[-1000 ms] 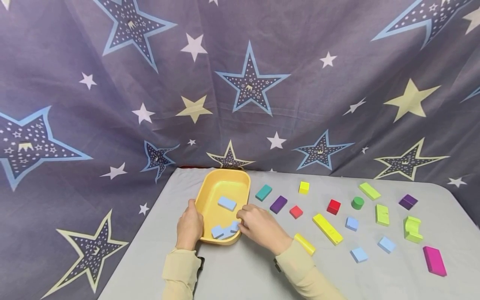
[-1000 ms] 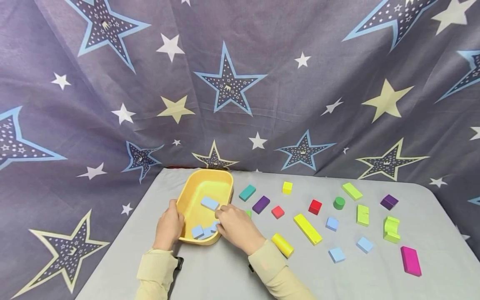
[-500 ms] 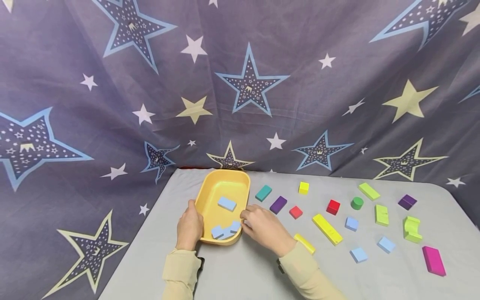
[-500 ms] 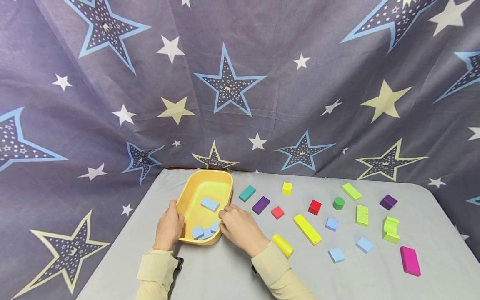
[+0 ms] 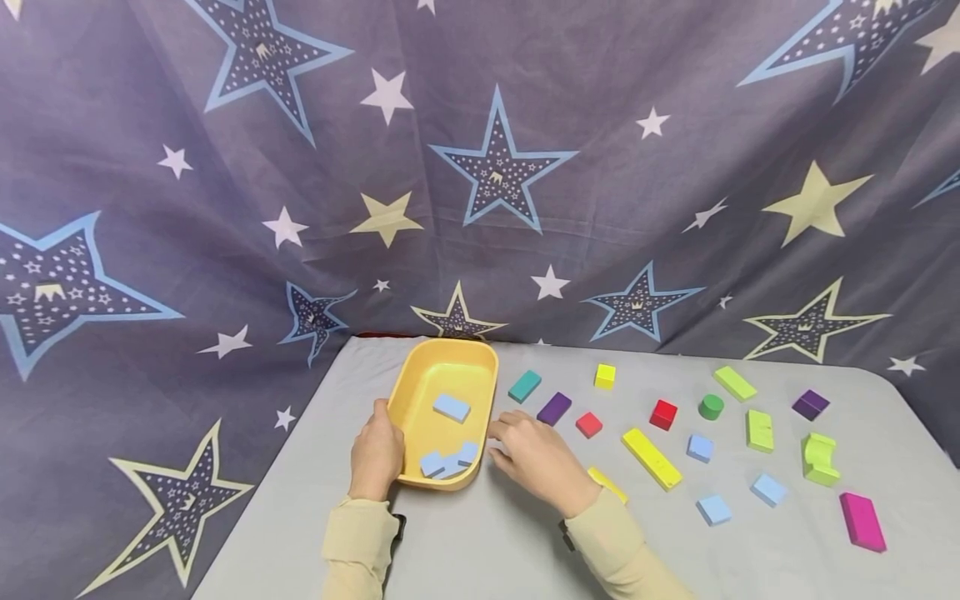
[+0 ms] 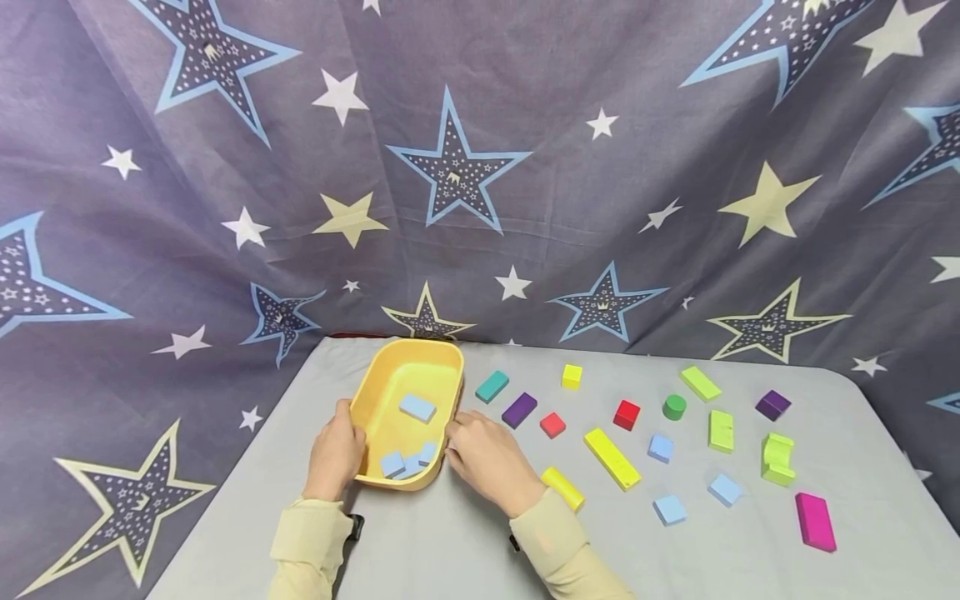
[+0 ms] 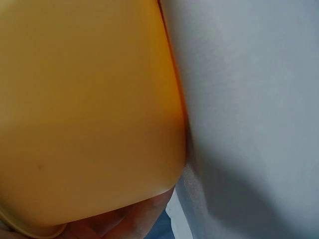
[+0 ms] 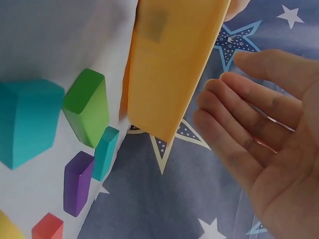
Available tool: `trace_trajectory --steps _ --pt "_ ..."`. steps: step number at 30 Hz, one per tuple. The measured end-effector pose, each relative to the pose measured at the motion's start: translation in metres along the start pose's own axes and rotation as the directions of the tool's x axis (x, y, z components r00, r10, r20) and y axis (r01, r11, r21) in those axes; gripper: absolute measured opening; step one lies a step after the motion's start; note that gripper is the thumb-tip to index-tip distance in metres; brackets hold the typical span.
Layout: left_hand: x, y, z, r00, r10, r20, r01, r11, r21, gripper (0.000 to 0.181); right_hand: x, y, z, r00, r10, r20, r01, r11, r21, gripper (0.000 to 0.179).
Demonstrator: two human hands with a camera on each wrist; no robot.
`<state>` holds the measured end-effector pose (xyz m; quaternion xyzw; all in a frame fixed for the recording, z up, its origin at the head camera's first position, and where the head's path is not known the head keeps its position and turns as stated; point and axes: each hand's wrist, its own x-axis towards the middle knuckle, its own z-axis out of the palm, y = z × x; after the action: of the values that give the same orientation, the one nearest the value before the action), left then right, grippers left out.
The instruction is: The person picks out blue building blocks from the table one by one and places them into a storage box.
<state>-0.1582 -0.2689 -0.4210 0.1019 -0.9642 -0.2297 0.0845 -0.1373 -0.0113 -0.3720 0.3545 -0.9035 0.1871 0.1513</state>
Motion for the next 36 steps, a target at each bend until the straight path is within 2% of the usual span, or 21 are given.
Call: trace_trajectory --steps 12,19,36 --pt "0.001 0.001 0.0 1.0 -0.004 -0.004 0.004 1.0 -0.001 0.04 -0.006 0.007 -0.001 1.0 0.008 -0.022 -0.009 1.0 -0.002 0.009" --pt "0.001 0.001 0.0 1.0 -0.018 0.012 0.018 1.0 0.002 0.041 -0.01 0.009 -0.002 0.999 0.031 -0.005 -0.031 0.999 0.009 0.011" --pt "0.0 0.0 0.0 1.0 -0.01 -0.003 0.01 1.0 -0.001 0.04 -0.017 0.018 -0.007 0.997 0.08 0.0 -0.08 0.997 0.014 0.013"
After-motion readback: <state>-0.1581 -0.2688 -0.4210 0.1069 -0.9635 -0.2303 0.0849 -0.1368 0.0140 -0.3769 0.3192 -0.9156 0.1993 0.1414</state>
